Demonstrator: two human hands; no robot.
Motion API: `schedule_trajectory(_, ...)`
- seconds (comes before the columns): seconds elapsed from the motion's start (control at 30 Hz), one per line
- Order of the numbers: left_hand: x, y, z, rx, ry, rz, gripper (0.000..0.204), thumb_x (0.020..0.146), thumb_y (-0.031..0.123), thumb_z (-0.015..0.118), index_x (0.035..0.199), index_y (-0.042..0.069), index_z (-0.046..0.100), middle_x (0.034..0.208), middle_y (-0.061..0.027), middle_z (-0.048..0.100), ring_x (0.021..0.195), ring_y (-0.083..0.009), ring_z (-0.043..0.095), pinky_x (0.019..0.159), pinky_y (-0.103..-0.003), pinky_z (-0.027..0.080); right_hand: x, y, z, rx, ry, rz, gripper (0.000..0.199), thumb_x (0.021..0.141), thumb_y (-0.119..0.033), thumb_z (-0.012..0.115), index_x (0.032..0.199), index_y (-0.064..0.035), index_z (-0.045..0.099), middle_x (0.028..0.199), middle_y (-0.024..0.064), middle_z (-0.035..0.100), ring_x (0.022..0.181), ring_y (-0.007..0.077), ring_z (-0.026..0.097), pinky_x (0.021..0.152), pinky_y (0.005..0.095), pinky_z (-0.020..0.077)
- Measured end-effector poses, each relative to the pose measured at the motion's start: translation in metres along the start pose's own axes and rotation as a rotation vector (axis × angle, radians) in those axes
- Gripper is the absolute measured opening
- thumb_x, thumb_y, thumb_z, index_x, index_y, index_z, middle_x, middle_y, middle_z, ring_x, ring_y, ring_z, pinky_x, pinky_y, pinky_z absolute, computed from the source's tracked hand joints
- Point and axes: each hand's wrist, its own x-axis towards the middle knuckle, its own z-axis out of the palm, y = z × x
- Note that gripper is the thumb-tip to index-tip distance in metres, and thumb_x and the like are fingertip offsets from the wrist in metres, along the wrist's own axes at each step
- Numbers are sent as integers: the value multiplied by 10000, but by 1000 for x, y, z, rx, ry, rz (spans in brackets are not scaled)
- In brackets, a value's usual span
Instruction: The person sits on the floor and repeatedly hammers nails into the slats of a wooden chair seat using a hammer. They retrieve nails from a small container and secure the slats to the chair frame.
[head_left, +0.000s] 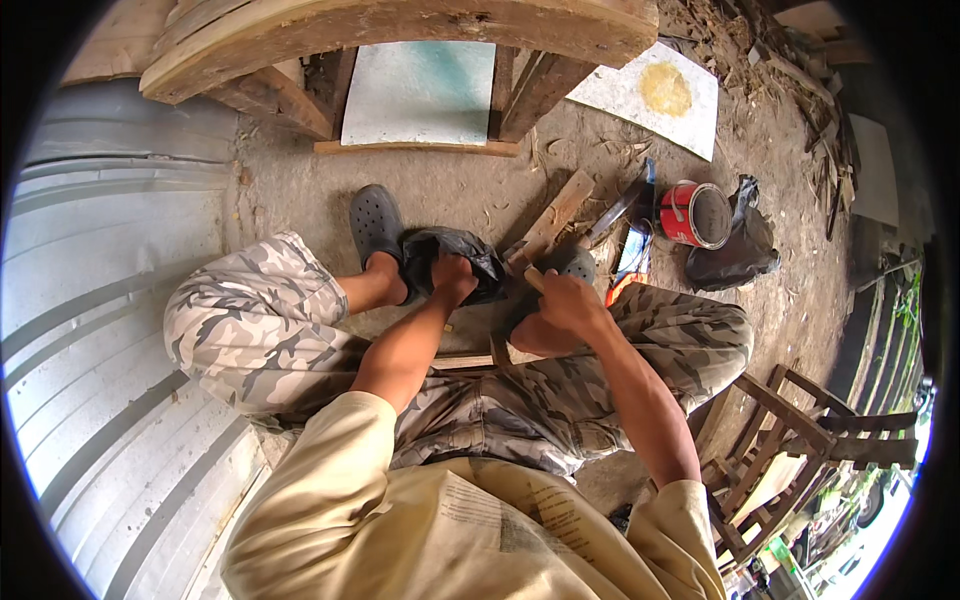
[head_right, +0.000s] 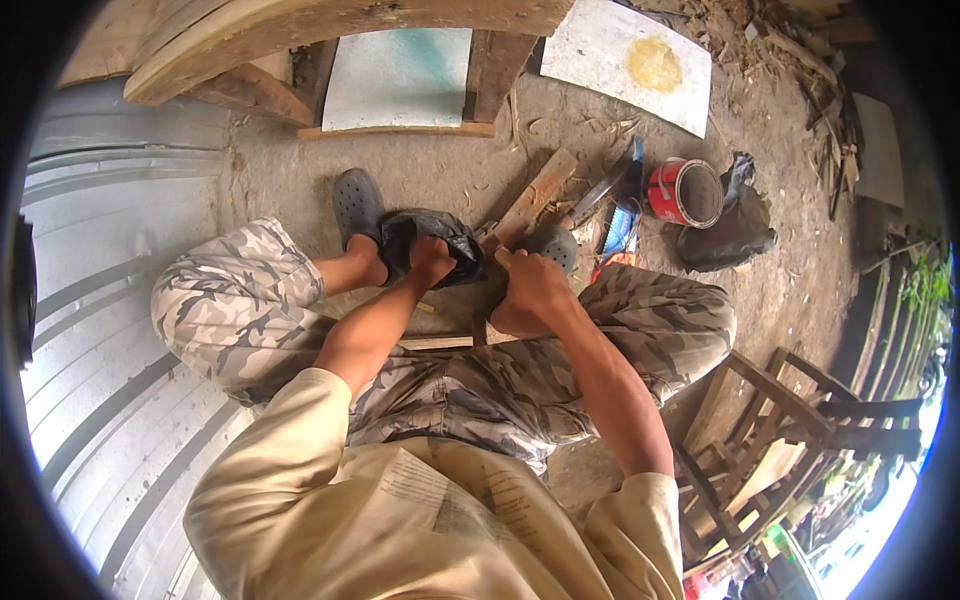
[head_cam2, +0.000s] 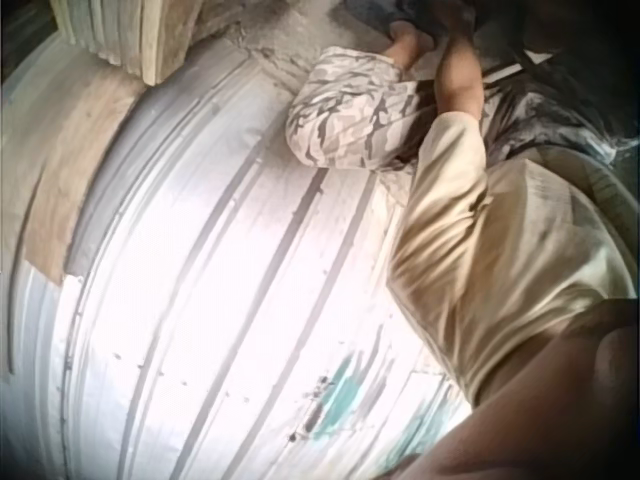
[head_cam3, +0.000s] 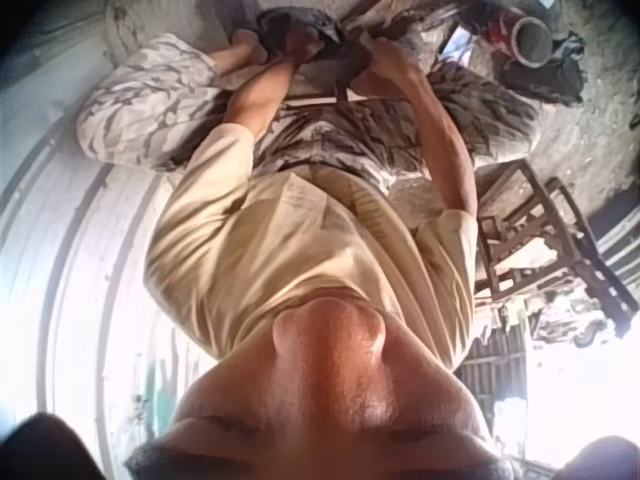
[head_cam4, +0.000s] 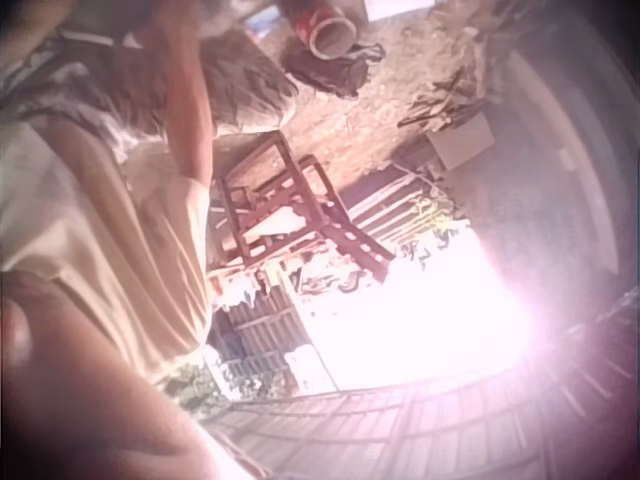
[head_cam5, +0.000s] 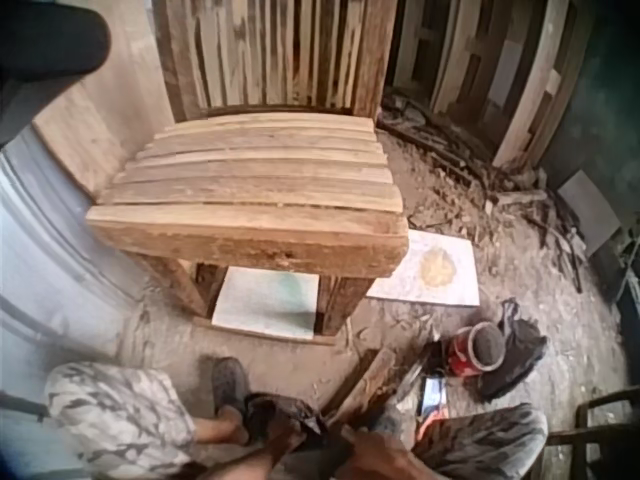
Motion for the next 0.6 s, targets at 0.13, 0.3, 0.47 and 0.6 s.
schedule_trajectory(0.13,14,-2,4,13,17,72,379,712,258,679,1037,66,712,1200,-191,630,1246,-381,506,964,-443,482,6,4,-2,23,12,31,296,787,-142,595,1005,57,600,881,288,681,856,434,682,759,490,549)
schedule_trajectory(0.3,38,-5,-45,83,-328,150,403,747,253,618,1059,13,703,1155,-208,660,1088,-336,630,930,-401,494,25,14,42,243,116,52,462,793,-321,735,1012,50,568,879,287,663,882,449,648,749,509,516)
schedule_trajectory(0.47,50,-42,-25,31,-223,149,277,802,139,580,1015,32,721,1145,-203,666,1082,-360,637,916,-427,519,76,-60,82,593,340,331,516,738,-362,798,1015,5,567,942,234,677,919,449,642,804,495,516)
schedule_trajectory(0.6,38,-35,-48,33,-213,117,290,871,161,568,1075,-18,671,1208,-238,626,1125,-385,601,937,-454,487,129,-62,135,581,569,463,330,792,-225,729,1007,-39,562,934,210,668,909,436,650,799,505,522)
